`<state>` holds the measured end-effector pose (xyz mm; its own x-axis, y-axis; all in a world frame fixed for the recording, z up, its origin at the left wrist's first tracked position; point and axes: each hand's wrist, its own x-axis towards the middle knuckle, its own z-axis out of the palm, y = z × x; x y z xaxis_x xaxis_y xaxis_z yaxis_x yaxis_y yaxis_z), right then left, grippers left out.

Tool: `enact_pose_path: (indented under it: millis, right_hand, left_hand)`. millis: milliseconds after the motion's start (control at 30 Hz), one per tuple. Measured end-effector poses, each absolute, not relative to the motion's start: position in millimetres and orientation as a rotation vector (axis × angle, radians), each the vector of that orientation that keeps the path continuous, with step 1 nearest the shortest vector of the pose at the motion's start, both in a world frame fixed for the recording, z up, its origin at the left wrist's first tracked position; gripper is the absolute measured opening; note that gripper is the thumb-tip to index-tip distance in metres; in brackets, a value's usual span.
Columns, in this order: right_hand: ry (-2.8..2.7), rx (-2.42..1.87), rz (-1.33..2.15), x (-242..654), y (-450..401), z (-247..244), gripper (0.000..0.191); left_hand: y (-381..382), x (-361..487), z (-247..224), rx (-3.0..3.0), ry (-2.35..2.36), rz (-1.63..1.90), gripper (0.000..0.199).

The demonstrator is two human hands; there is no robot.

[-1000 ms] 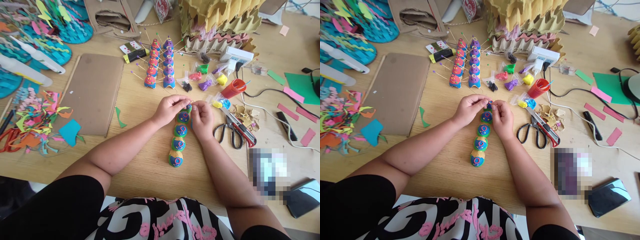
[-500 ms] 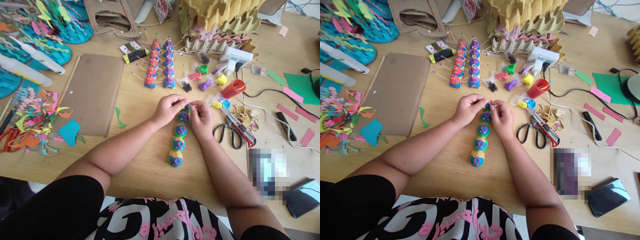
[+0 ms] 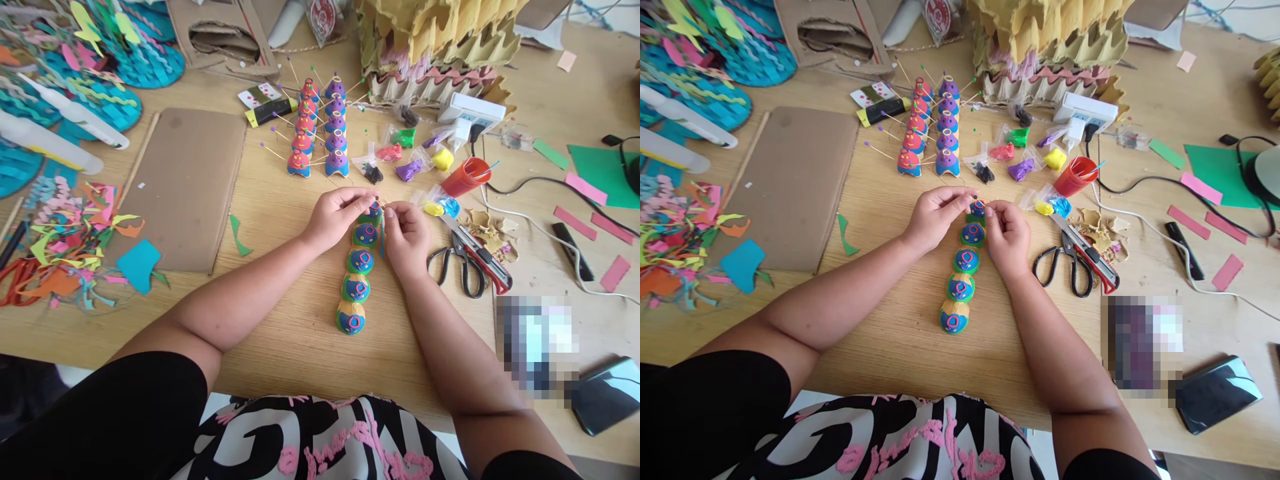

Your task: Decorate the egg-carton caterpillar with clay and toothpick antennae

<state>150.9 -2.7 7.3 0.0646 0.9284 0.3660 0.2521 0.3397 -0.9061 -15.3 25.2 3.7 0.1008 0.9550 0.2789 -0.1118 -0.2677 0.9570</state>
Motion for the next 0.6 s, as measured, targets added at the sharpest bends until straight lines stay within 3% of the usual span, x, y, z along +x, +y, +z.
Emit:
enact_pose_path:
  millis: [600]
  right_hand:
    - [-1.422, -1.224, 0.678, 149.9, -4.2, 11.7, 0.046]
  left_hand:
    - [27.0, -14.3, 1.7, 1.299, 0.962, 1.442, 0.048]
